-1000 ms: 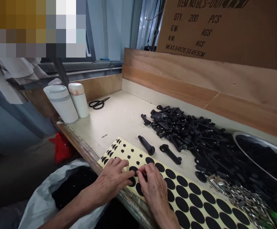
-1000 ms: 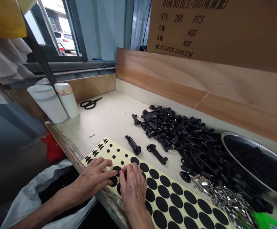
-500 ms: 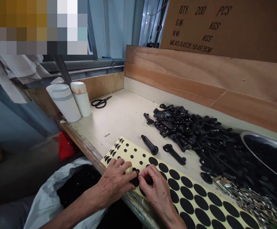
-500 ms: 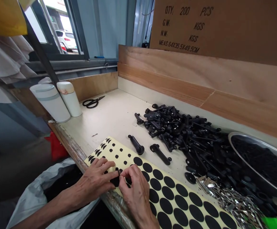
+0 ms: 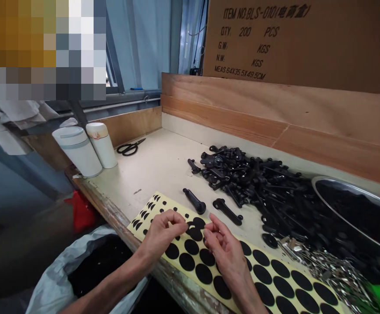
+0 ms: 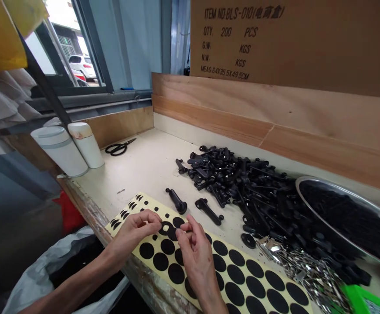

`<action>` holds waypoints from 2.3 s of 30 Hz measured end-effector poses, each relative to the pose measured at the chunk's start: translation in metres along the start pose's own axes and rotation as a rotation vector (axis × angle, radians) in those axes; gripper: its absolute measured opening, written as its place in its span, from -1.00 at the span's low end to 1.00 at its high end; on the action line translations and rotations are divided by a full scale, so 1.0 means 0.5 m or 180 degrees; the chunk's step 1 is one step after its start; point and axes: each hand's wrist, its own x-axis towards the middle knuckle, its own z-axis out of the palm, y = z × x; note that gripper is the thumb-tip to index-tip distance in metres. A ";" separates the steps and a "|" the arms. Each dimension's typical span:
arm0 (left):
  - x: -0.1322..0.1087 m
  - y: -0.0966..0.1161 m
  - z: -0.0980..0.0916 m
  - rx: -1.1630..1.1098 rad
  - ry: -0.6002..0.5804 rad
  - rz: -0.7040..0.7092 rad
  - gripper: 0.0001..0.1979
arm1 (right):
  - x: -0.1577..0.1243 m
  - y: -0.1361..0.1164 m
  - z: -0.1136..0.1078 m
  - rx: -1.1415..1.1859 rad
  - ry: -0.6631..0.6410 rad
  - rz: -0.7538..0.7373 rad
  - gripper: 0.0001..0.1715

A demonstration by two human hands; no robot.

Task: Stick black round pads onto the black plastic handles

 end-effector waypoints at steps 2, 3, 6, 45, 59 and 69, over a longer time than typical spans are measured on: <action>0.003 0.005 0.023 -0.0491 -0.0076 -0.0368 -0.84 | -0.002 -0.005 -0.017 0.0164 0.0040 0.0245 -0.49; 0.004 0.007 0.035 -0.0658 -0.0124 -0.0488 -0.83 | -0.003 -0.009 -0.025 0.0218 -0.0002 0.0339 -0.57; 0.006 0.013 0.067 -0.0806 -0.0251 -0.0617 -0.82 | -0.002 -0.016 -0.043 0.0384 0.0007 0.0397 -0.64; 0.109 -0.019 0.100 -0.2255 -0.1884 -0.1046 -0.72 | 0.014 0.007 -0.090 -0.0847 0.0347 -0.1192 -0.45; 0.100 -0.032 0.112 -0.1899 -0.0762 -0.0614 -0.76 | 0.013 -0.002 -0.067 0.0844 0.0450 0.0388 -0.61; 0.096 -0.027 0.113 -0.1873 -0.0806 -0.0479 -0.77 | 0.011 -0.009 -0.066 0.0632 0.0375 0.0577 -0.61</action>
